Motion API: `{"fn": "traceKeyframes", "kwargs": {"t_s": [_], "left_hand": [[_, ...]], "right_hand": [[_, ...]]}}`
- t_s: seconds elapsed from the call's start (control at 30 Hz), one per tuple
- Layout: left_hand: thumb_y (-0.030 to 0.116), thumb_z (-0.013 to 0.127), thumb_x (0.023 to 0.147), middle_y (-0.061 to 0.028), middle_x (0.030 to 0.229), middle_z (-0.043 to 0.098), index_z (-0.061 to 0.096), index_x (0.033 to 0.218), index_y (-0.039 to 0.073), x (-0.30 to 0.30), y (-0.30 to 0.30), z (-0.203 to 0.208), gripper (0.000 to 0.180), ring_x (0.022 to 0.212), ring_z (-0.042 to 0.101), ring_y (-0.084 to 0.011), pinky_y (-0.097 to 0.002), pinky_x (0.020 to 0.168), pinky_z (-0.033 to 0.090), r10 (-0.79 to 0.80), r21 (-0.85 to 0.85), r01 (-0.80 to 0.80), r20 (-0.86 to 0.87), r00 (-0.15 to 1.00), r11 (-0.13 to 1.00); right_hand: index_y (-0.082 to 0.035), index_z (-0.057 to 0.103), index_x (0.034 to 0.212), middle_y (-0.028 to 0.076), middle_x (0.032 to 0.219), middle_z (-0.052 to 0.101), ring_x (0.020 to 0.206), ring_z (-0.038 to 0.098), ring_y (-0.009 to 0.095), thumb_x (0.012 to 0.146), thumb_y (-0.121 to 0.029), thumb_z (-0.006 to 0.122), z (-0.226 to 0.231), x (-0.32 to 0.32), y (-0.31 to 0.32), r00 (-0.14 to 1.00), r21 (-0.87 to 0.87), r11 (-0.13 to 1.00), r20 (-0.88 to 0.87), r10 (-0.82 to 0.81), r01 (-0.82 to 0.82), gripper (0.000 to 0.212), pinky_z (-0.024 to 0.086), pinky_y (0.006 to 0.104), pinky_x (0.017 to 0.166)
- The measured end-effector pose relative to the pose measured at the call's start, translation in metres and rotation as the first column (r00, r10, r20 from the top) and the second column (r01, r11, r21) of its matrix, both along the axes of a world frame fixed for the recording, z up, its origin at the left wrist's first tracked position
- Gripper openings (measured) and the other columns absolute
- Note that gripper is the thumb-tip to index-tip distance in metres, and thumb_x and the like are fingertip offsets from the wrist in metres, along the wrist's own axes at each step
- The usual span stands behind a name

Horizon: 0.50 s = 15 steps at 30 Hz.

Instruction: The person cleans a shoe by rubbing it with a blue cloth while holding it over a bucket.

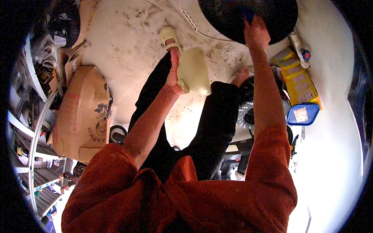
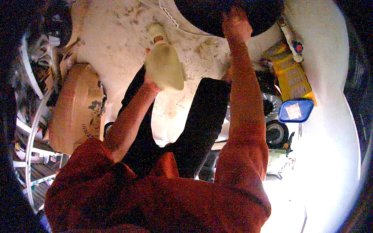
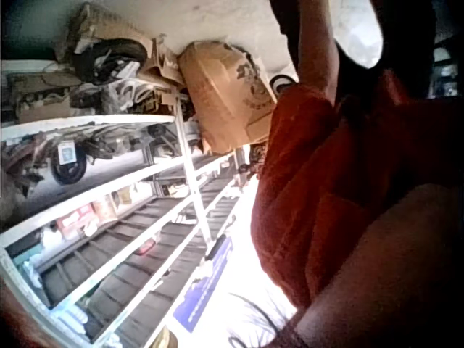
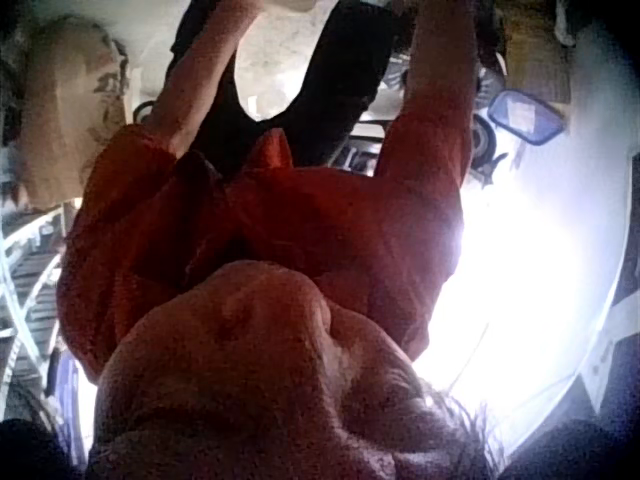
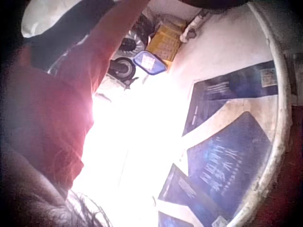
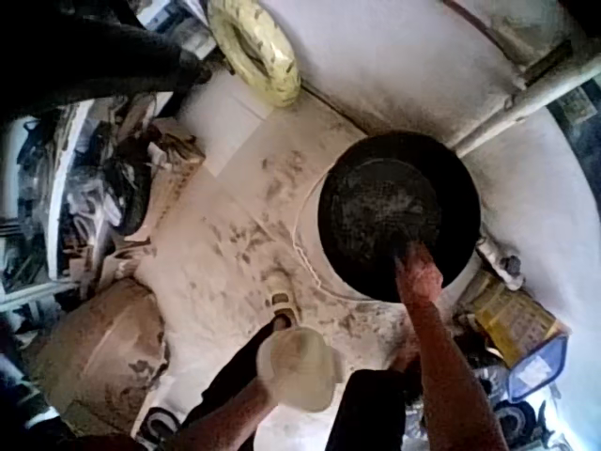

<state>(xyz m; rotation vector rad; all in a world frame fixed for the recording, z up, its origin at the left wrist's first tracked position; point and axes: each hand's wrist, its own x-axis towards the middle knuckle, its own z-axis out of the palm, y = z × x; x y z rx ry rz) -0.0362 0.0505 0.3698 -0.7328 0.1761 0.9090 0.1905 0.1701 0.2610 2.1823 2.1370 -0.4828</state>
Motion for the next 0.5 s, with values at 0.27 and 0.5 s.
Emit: {"fn": "traceKeyframes", "kwargs": {"t_s": [0.27,0.5], "left_hand": [[0.058,0.048,0.077,-0.0092,0.11,0.054,0.043,0.12,0.007,-0.011,0.016,0.014,0.067,0.096,0.054,-0.022,-0.0372,0.083,0.046,0.07,-0.004,-0.071,-0.123,0.99,0.997],[0.054,0.052,0.077,-0.009,0.105,0.055,0.046,0.117,0.006,-0.02,0.011,0.022,0.062,0.092,0.055,-0.0208,-0.0371,0.08,0.047,0.042,-0.012,-0.045,-0.202,0.978,0.999]], "right_hand": [[-0.011,0.053,0.11,0.011,0.111,0.055,0.092,0.057,0.029,0.082,-0.044,0.048,-0.01,0.001,0.0,0.999,-0.015,0.999,0.002,-0.045,0.045,0.043,0.048,0.0398,0.075],[-0.017,0.053,0.11,0.01,0.107,0.056,0.091,0.058,0.028,0.078,-0.036,0.056,-0.014,0.009,-0.009,0.884,-0.057,0.974,-0.412,-0.222,0.218,0.037,0.048,0.0376,0.075]]}}
